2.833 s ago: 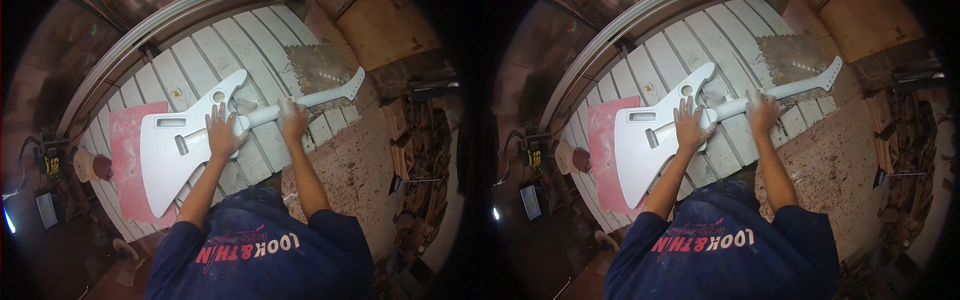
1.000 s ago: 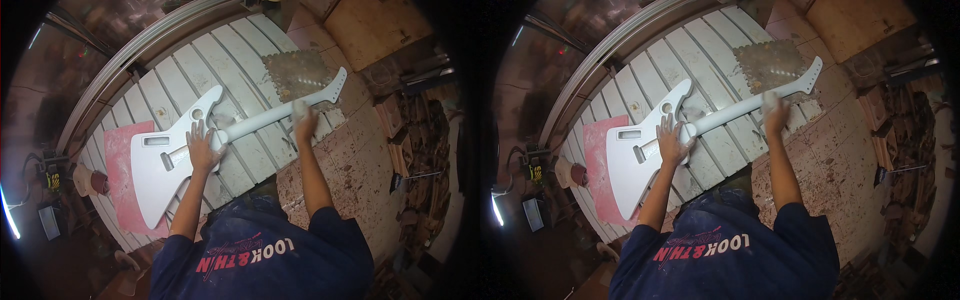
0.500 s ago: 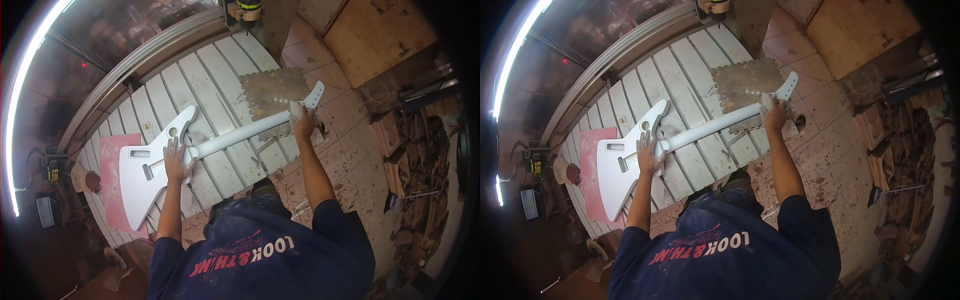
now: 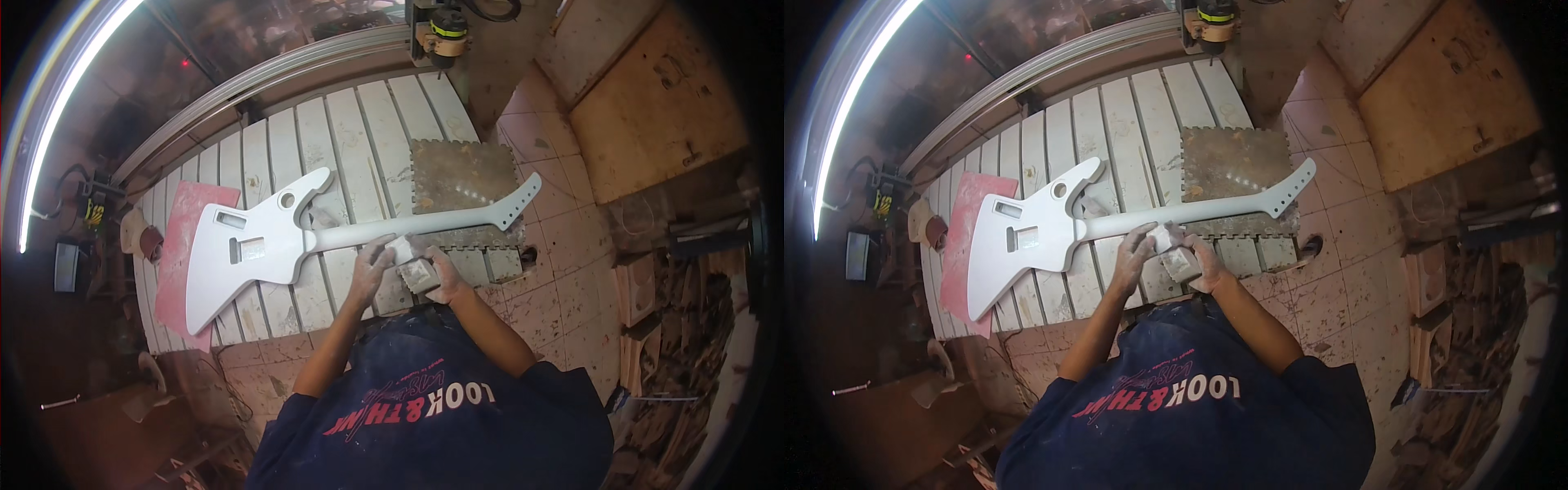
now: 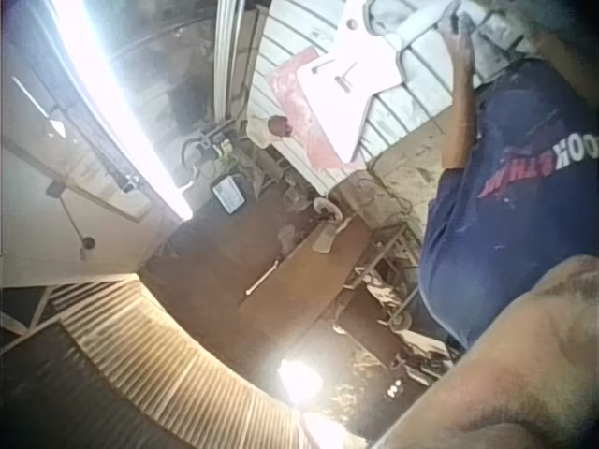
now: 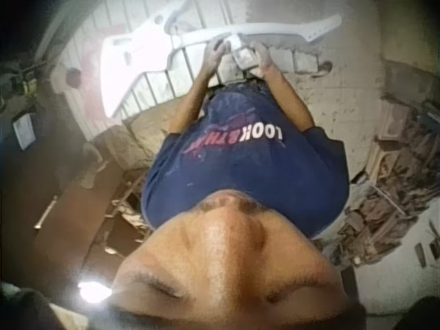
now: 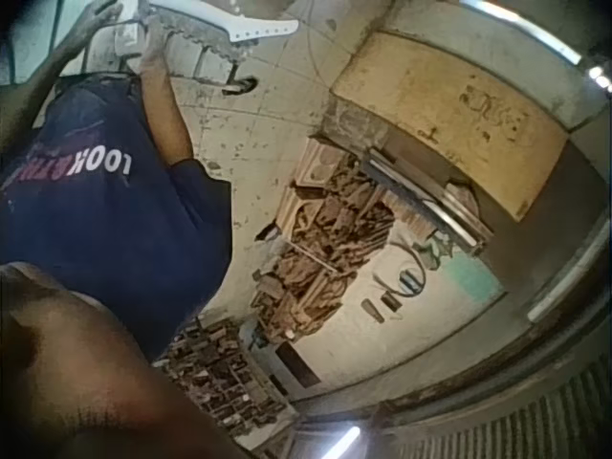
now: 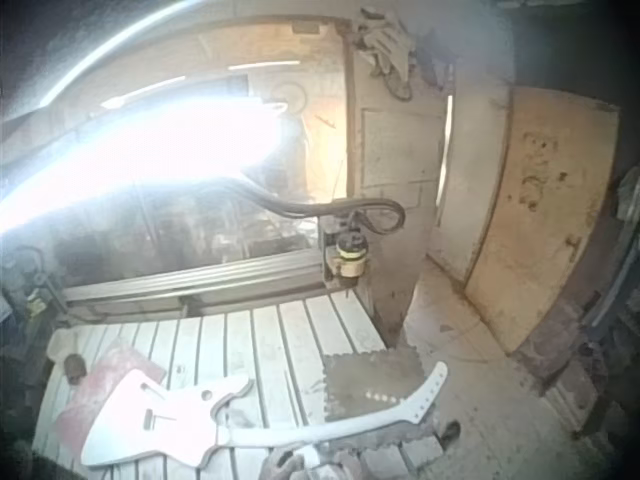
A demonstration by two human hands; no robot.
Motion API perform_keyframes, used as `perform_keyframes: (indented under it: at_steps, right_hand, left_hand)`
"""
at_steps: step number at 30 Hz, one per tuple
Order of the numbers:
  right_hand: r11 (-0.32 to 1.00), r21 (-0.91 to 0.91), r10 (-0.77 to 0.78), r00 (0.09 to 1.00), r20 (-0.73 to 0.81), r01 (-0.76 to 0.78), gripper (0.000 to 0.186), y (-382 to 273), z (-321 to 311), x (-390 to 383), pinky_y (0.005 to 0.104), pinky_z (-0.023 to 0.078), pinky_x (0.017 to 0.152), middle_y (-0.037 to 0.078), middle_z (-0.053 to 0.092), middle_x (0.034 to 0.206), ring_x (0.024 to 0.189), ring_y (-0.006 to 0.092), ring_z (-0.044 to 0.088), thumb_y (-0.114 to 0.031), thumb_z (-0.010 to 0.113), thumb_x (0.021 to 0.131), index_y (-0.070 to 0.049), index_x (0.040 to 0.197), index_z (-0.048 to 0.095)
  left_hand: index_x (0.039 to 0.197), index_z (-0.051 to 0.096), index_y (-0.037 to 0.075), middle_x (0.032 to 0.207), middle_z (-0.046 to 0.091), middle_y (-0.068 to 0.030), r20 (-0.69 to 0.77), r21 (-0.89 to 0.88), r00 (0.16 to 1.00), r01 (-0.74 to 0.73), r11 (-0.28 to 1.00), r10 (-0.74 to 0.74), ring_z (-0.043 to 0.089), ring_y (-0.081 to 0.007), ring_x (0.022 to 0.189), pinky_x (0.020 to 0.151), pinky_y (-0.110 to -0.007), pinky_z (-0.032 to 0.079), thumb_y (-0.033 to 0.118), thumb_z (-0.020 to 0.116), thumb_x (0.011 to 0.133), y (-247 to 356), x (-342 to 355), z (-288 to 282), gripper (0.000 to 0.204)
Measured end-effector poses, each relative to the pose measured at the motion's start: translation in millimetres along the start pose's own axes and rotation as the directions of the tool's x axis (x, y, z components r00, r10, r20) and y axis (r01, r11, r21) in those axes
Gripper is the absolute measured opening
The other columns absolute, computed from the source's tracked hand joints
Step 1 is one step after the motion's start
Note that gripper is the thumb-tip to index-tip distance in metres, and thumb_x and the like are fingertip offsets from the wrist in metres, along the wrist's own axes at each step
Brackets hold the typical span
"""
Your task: The person sands the white-painted surface of a guitar body and neck by hand with a piece of sandpaper.
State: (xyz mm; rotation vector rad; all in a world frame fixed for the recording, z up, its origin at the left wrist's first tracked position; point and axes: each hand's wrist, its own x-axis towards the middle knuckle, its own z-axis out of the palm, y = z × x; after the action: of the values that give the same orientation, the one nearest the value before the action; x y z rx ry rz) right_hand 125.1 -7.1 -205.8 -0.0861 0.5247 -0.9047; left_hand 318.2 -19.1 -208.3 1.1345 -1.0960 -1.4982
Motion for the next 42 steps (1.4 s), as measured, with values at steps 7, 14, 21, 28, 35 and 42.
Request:
perform_keyframes:
  at_steps: [7, 14, 21, 28, 35, 42]
  right_hand:
    - [0.987, -0.081, 0.142, 0.988, 0.057, -0.138, 0.051, 0.0, -12.9, 0.5, 0.0425, 0.062, 0.078, 0.012, 0.071, 0.116, 0.093, 0.0275, 0.073, -0.046, 0.05, 0.102, -0.011, 0.14, 0.055]
    - [0.956, -0.186, 0.223, 0.974, -0.049, -0.228, 0.044, -9.5, -13.5, 14.9, 0.0404, 0.063, 0.075, 0.011, 0.071, 0.113, 0.084, 0.0253, 0.074, -0.034, 0.054, 0.102, -0.014, 0.142, 0.053]
    - [0.927, -0.326, 0.128, 0.974, -0.188, -0.185, 0.044, -8.2, -3.1, 24.2, 0.0363, 0.061, 0.072, 0.01, 0.07, 0.11, 0.089, 0.0229, 0.072, -0.033, 0.057, 0.101, -0.01, 0.138, 0.055]
    - [0.945, -0.294, 0.066, 0.964, -0.258, -0.143, 0.046, -8.4, -9.8, 27.0, 0.0367, 0.061, 0.068, 0.01, 0.07, 0.099, 0.08, 0.0225, 0.071, -0.039, 0.058, 0.099, -0.006, 0.131, 0.058]
    - [0.942, -0.314, 0.009, 0.946, -0.323, -0.116, 0.046, -0.2, -9.8, 31.7, 0.0358, 0.058, 0.068, 0.009, 0.068, 0.103, 0.081, 0.0216, 0.069, -0.036, 0.059, 0.097, -0.008, 0.134, 0.057]
    - [0.929, -0.353, -0.011, 0.943, -0.333, -0.114, 0.048, -1.8, -6.8, 34.5, 0.0339, 0.057, 0.065, 0.007, 0.068, 0.101, 0.081, 0.0209, 0.069, -0.039, 0.06, 0.096, -0.009, 0.133, 0.056]
  left_hand:
    - [0.125, 0.071, -0.002, 0.113, 0.074, -0.0133, -0.082, 0.205, 0.995, -0.034, 0.978, 0.052, 0.067, -0.0169, 0.102, 0.091, -0.032, 0.052, 0.029, 0.076, 0.096, -19.6, -10.1, 10.6, 0.043]
    - [0.121, 0.072, -0.001, 0.112, 0.074, -0.0147, -0.053, 0.287, 0.998, -0.014, 0.958, 0.031, 0.07, -0.0239, 0.103, 0.092, -0.035, 0.053, 0.035, 0.076, 0.095, -15.2, -2.7, 1.3, 0.045]
    - [0.159, 0.033, 0.0, 0.166, 0.033, -0.0212, -0.241, 0.965, 0.911, 0.19, 0.18, 0.335, 0.027, -0.0363, 0.155, 0.125, -0.057, 0.021, 0.057, 0.06, 0.098, -30.1, 0.3, -123.9, 0.088]
    - [0.163, 0.02, -0.002, 0.172, 0.017, -0.021, -0.67, 0.734, 0.687, 0.67, 0.112, 0.282, 0.014, -0.0354, 0.16, 0.127, -0.057, 0.012, 0.067, 0.043, 0.102, -22.5, -55.9, -250.7, 0.095]
    - [0.162, 0.024, -0.005, 0.17, 0.018, -0.0252, -0.464, 0.884, 0.851, 0.463, 0.066, 0.246, 0.012, -0.041, 0.159, 0.127, -0.06, 0.01, 0.075, 0.053, 0.092, -26.3, -45.8, -177.9, 0.11]
    - [0.16, 0.026, -0.005, 0.169, 0.022, -0.0247, -0.247, 0.969, 0.938, 0.244, 0.039, 0.245, 0.014, -0.0416, 0.158, 0.127, -0.06, 0.012, 0.077, 0.055, 0.088, -43.4, -5.3, -80.2, 0.114]
